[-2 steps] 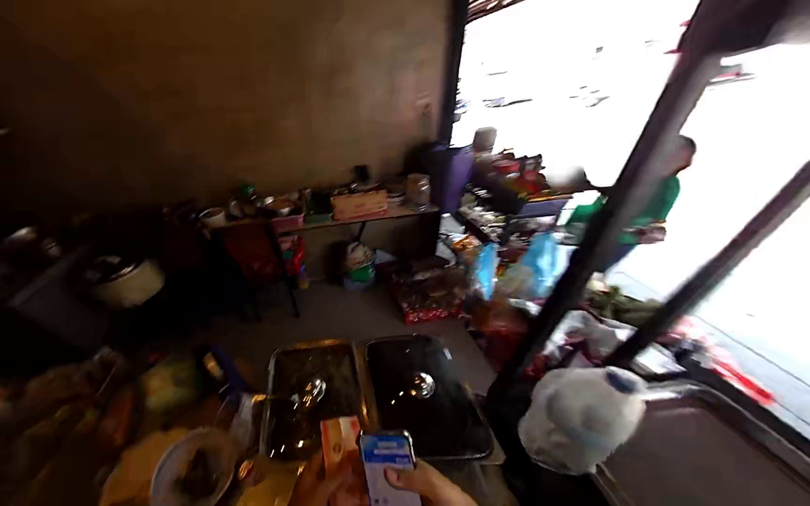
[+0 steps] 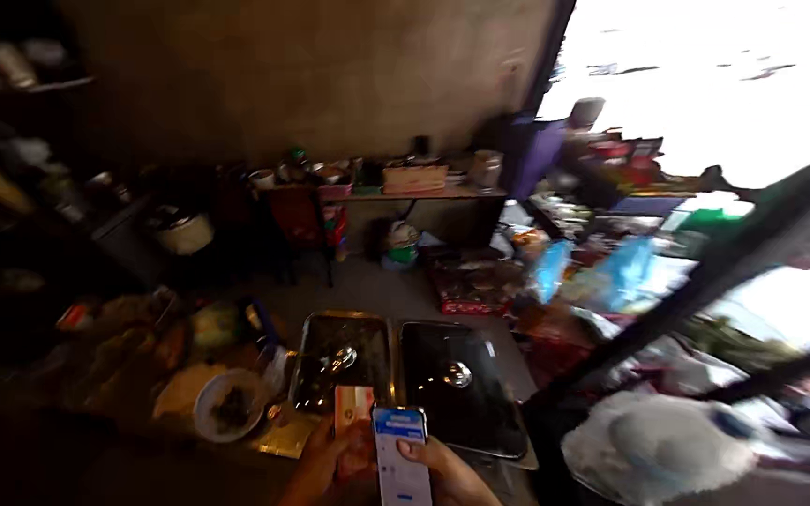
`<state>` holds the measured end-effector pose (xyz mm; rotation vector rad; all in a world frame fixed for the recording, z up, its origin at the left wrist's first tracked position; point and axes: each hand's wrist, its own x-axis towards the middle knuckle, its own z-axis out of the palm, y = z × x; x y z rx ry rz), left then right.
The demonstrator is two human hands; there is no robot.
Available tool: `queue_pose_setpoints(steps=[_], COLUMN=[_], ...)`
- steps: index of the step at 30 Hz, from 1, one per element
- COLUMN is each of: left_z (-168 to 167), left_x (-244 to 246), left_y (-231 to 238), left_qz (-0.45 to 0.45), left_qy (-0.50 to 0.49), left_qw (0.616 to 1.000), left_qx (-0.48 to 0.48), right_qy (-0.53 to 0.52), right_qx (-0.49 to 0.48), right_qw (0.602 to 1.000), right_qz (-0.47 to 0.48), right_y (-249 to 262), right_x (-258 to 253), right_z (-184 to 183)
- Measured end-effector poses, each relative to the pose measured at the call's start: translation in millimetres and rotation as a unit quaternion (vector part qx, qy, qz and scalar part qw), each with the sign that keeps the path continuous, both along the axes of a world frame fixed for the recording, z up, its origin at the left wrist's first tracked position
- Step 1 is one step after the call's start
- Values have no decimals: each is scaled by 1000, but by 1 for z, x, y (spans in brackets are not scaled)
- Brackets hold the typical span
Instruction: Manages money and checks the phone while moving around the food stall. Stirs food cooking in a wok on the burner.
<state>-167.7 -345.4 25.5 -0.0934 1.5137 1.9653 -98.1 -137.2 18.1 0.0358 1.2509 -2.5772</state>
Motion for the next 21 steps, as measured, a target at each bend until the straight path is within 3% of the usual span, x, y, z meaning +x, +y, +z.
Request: queue_pose_setpoints(steps=[5, 9, 12, 15, 17, 21], left_z=[-4, 11, 19, 22, 18, 11], left_x=[37, 61, 72, 71, 60, 17], left_y=[-76, -160, -234, -302, -347, -439], left_qz=[228, 442, 548, 621, 635, 600], left_qy=[-2, -8, 7, 16, 27, 21], left_qw=[973, 896, 833, 772, 753, 769], left_qx=[48, 51, 79, 133, 173, 219], right_qy=[11, 18, 25, 31, 36, 64], right_qx=[-49, -139, -200, -190, -167, -120], right_qw=[983, 958, 937, 941, 952, 970], right_qz=[177, 251, 287, 277, 253, 203], right_y=[-43, -92, -127, -165, -192, -259], right_x=[-49, -80, -105, -122, -133, -161], right_z=[-19, -3, -6, -1, 0, 8])
